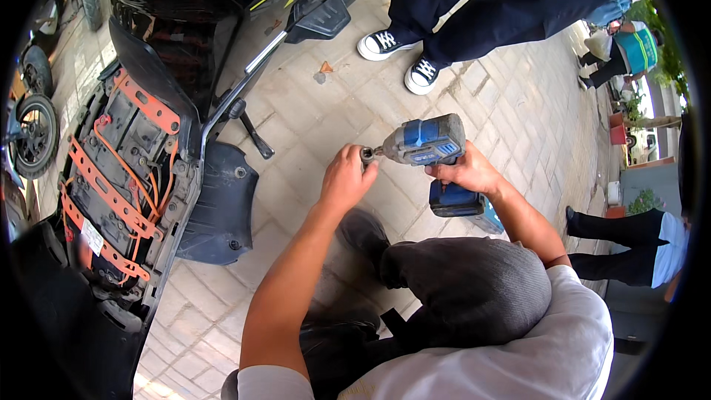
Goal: The person retrieves a yellow box from a pile of cardboard, walks to a scooter, and kneels to work on the battery compartment. They use a screwdriver and a power drill to adjust components and tighten fasteners on the battery assembly.
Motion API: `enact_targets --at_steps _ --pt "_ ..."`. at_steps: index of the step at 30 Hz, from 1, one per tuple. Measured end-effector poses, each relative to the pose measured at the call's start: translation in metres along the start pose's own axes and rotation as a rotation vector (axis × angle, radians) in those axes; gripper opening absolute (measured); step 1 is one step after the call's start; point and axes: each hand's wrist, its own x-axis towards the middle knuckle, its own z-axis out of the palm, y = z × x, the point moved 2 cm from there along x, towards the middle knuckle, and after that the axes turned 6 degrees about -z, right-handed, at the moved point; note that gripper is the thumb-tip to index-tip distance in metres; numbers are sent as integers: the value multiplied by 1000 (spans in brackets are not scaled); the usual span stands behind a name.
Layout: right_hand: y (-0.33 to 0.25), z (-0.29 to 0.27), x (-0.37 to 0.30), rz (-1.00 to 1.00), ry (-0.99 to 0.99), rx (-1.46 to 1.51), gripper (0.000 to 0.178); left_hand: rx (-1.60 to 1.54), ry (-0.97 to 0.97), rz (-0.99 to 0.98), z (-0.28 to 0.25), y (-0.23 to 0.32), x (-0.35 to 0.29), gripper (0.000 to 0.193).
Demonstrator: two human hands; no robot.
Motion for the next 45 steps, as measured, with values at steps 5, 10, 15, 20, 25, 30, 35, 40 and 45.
enact_targets --at_steps 5,10,15,20,25,30,35,40,45 --pt "-77 4 -7 -205 -162 41 41 455 -98 269 -114 50 -26 29" --pt "-138 40 -2 -539 -490 -99 39 552 -121 266 -198 82 -82 29" --pt "-193 65 23 -1096 -889 -310 47 244 -233 117 -245 108 -146 38" --pt "-246 97 2 -937 -911 -434 47 480 204 137 -266 118 -172 38" --pt "-286 105 -22 -726 -729 -214 46 620 556 263 -316 131 -170 42" --pt "-346 131 -39 -779 -463 76 28 208 1016 -276 -393 72 -177 41" --pt "-410 175 -23 -975 -341 -242 31 675 1061 -637 -388 -23 -187 57" --pt "-454 246 -3 -1096 -341 -339 38 757 973 -780 -382 -44 -181 62" --pt "-480 280 5 -1173 -315 -428 39 860 1026 -751 -379 -52 -178 61"
